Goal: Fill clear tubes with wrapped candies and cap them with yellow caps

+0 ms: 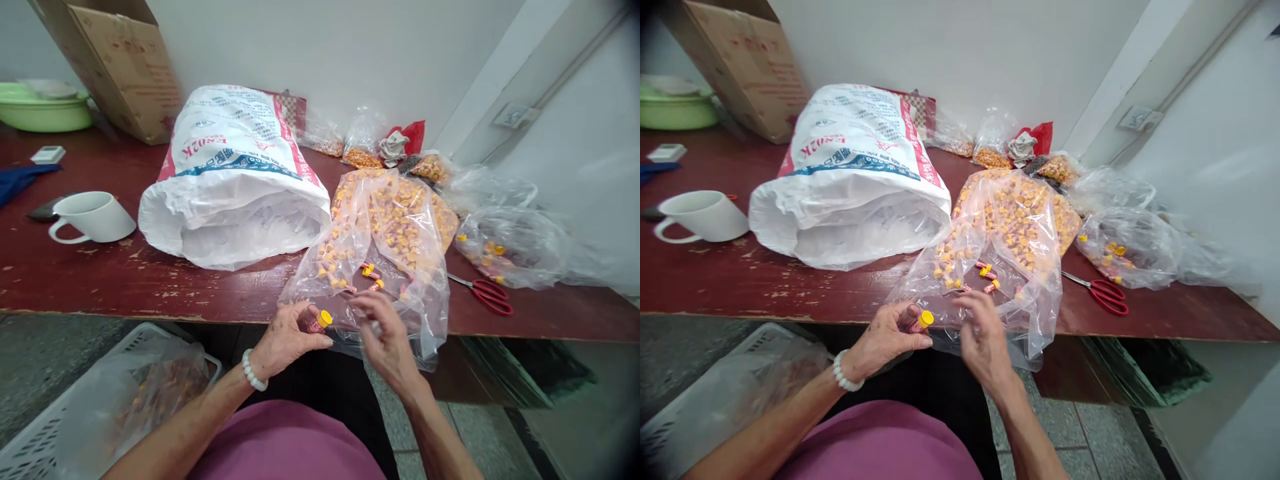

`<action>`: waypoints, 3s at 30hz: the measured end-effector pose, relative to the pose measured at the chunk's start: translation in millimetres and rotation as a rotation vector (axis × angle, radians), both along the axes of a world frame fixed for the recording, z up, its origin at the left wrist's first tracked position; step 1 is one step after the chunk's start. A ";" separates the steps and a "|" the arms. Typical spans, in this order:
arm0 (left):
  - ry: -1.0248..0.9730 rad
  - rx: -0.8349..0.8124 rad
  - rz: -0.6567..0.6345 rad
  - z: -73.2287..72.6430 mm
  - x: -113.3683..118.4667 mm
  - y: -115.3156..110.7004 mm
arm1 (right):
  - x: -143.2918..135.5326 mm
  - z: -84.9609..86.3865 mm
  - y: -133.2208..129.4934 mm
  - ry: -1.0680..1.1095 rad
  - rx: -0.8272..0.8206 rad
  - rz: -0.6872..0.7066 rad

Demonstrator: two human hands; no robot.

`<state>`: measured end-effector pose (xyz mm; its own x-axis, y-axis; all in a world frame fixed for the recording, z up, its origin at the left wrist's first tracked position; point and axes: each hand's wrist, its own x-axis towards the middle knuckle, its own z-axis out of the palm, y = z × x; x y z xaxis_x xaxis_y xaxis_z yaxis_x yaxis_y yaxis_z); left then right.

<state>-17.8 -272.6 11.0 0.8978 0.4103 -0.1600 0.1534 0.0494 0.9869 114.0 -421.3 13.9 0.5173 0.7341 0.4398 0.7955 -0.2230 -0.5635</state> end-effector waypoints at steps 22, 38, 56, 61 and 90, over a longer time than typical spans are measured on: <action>0.085 0.206 -0.116 -7.5 10.9 -4.5 | -1.5 43.2 4.9 0.095 -0.104 0.335; 0.000 0.237 -0.102 -13.5 7.4 -13.9 | -37.7 25.1 5.6 0.024 -0.166 0.338; -0.013 -0.770 0.002 -6.8 -22.2 -11.1 | -69.0 -13.4 40.7 -0.253 -0.091 0.347; -0.050 -0.789 0.241 -27.0 -76.6 7.0 | -96.6 -30.2 72.4 -0.134 -0.109 0.575; 0.093 1.127 0.364 -3.1 3.9 170.1 | -24.4 -9.6 34.5 0.048 0.042 0.204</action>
